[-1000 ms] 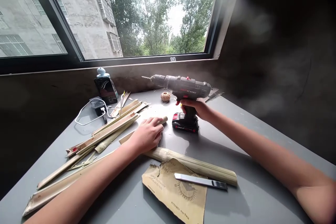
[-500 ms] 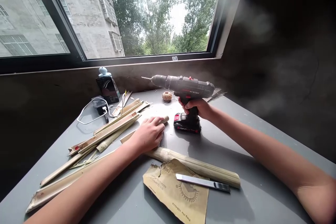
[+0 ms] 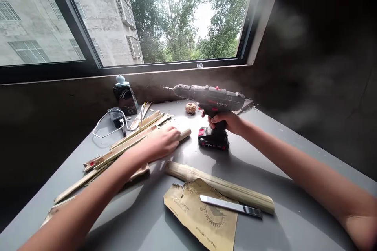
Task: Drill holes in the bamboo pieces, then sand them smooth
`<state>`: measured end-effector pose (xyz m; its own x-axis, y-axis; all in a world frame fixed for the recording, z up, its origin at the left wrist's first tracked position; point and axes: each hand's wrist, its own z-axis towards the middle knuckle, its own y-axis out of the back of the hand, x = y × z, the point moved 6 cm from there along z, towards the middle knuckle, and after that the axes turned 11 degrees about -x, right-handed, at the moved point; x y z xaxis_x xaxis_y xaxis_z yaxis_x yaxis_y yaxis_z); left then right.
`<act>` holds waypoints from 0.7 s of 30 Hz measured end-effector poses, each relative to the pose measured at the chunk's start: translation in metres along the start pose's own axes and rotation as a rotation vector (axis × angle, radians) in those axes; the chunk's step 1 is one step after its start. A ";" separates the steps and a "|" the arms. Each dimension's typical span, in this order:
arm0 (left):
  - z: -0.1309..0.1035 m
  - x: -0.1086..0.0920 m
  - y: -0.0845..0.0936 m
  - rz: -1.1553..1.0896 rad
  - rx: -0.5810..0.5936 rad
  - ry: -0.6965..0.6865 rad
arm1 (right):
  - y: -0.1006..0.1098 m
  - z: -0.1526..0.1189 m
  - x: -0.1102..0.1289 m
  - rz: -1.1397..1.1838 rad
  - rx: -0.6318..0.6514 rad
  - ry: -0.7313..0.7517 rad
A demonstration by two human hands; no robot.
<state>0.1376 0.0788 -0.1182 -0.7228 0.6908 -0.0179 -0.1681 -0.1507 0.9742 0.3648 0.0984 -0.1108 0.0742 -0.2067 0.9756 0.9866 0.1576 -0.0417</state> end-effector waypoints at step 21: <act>-0.044 0.128 0.022 -0.089 0.231 0.536 | 0.002 0.000 -0.002 -0.002 0.032 -0.008</act>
<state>0.0121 0.1329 -0.1089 -0.9607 0.2305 -0.1545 -0.1367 0.0912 0.9864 0.3665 0.0987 -0.1131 0.0705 -0.1990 0.9775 0.9816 0.1881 -0.0325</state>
